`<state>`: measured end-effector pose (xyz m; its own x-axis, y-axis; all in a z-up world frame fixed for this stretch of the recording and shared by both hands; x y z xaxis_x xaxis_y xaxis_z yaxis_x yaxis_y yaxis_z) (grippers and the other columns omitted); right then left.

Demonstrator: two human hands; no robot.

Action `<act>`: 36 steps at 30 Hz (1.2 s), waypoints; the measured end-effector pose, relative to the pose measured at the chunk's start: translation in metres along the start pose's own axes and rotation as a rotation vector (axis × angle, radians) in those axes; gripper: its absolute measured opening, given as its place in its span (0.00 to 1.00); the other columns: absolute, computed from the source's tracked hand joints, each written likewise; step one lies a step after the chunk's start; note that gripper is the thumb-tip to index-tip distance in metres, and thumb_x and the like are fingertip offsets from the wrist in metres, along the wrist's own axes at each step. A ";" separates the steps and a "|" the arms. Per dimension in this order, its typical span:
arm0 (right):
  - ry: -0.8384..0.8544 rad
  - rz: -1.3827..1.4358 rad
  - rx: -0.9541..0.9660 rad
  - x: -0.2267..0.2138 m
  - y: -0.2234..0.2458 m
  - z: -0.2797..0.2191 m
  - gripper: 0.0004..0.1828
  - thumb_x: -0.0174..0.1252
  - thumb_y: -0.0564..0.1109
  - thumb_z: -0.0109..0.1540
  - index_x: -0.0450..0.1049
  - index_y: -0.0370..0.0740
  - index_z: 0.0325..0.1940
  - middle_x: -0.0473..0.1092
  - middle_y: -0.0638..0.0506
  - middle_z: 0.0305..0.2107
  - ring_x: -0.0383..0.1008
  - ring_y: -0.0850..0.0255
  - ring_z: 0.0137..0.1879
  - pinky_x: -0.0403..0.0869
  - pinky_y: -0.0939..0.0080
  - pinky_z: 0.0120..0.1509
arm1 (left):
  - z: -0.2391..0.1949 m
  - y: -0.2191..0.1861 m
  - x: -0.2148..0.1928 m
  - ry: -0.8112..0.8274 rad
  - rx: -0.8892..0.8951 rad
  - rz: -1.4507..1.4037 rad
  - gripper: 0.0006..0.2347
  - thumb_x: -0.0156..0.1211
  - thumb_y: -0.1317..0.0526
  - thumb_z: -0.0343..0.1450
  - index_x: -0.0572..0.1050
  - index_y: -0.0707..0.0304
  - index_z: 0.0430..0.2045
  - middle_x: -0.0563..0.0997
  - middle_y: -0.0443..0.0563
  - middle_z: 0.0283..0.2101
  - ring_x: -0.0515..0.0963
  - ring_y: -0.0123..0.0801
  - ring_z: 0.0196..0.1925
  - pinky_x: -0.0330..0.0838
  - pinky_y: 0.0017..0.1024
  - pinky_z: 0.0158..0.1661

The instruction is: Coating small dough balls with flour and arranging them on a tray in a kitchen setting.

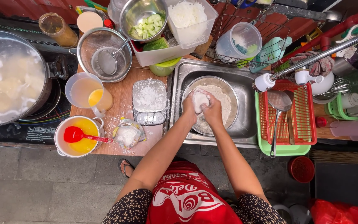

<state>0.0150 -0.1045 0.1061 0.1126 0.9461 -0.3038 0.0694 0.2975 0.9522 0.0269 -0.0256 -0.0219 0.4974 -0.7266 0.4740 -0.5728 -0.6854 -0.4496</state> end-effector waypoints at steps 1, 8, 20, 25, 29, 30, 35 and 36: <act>0.000 -0.001 0.000 0.000 -0.003 0.000 0.31 0.51 0.27 0.53 0.75 0.36 0.61 0.75 0.35 0.50 0.74 0.50 0.59 0.73 0.53 0.62 | 0.008 0.004 -0.003 0.000 0.000 -0.001 0.17 0.50 0.50 0.76 0.73 0.45 0.60 0.80 0.56 0.52 0.79 0.45 0.52 0.78 0.45 0.43; 0.076 -0.396 -0.098 0.006 -0.018 -0.006 0.27 0.55 0.31 0.54 0.77 0.38 0.58 0.76 0.37 0.47 0.76 0.45 0.55 0.76 0.48 0.59 | 0.046 0.029 -0.006 0.204 -0.270 -0.267 0.14 0.54 0.50 0.72 0.82 0.56 0.36 0.86 0.54 0.39 0.86 0.42 0.40 0.79 0.42 0.45; 0.100 -0.436 -0.150 -0.004 0.059 -0.026 0.26 0.57 0.30 0.53 0.76 0.31 0.56 0.73 0.31 0.51 0.71 0.32 0.61 0.71 0.40 0.64 | 0.019 -0.001 -0.006 0.273 -0.211 -0.100 0.16 0.55 0.46 0.72 0.83 0.58 0.35 0.86 0.54 0.38 0.85 0.40 0.40 0.78 0.38 0.45; 0.016 -0.238 0.070 0.000 0.049 -0.026 0.26 0.57 0.33 0.55 0.77 0.37 0.58 0.75 0.31 0.48 0.73 0.36 0.60 0.74 0.44 0.61 | -0.014 -0.010 0.006 0.310 -0.168 -0.217 0.17 0.52 0.46 0.73 0.83 0.57 0.37 0.86 0.54 0.39 0.85 0.40 0.42 0.79 0.38 0.46; 0.127 -0.569 -0.099 0.011 0.029 -0.021 0.24 0.57 0.31 0.55 0.78 0.35 0.55 0.77 0.37 0.46 0.76 0.37 0.55 0.75 0.41 0.60 | -0.004 0.000 -0.002 0.277 -0.281 -0.241 0.14 0.52 0.49 0.72 0.80 0.55 0.25 0.83 0.47 0.26 0.81 0.33 0.28 0.73 0.25 0.26; 0.150 -0.658 -0.103 0.013 0.012 -0.017 0.22 0.58 0.33 0.55 0.79 0.37 0.54 0.77 0.39 0.44 0.78 0.39 0.53 0.76 0.41 0.58 | 0.005 0.003 -0.004 0.272 -0.286 -0.211 0.14 0.52 0.49 0.72 0.79 0.54 0.23 0.81 0.46 0.24 0.80 0.33 0.26 0.71 0.25 0.24; 0.176 -0.804 -0.173 0.015 -0.030 -0.016 0.17 0.60 0.36 0.55 0.80 0.36 0.48 0.76 0.39 0.36 0.79 0.37 0.45 0.79 0.39 0.48 | 0.056 0.036 -0.020 0.258 -0.322 -0.261 0.14 0.53 0.51 0.71 0.78 0.58 0.21 0.81 0.53 0.24 0.80 0.40 0.27 0.75 0.34 0.27; 0.176 -0.830 -0.189 0.014 -0.059 -0.011 0.14 0.59 0.35 0.55 0.81 0.36 0.44 0.76 0.39 0.32 0.79 0.37 0.42 0.79 0.39 0.45 | 0.071 0.044 -0.024 0.254 -0.342 -0.281 0.14 0.54 0.51 0.71 0.77 0.58 0.19 0.81 0.56 0.24 0.81 0.44 0.27 0.78 0.37 0.29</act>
<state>0.0011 -0.1071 0.0457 -0.0574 0.4152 -0.9079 -0.1061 0.9017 0.4191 0.0361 -0.0422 -0.1069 0.5128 -0.4530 0.7292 -0.6413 -0.7669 -0.0254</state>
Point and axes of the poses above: each hand's wrist, its own z-axis towards the middle knuckle, its own x-axis out of the palm, y = z × x, the point moved 5 cm from there along z, towards the middle knuckle
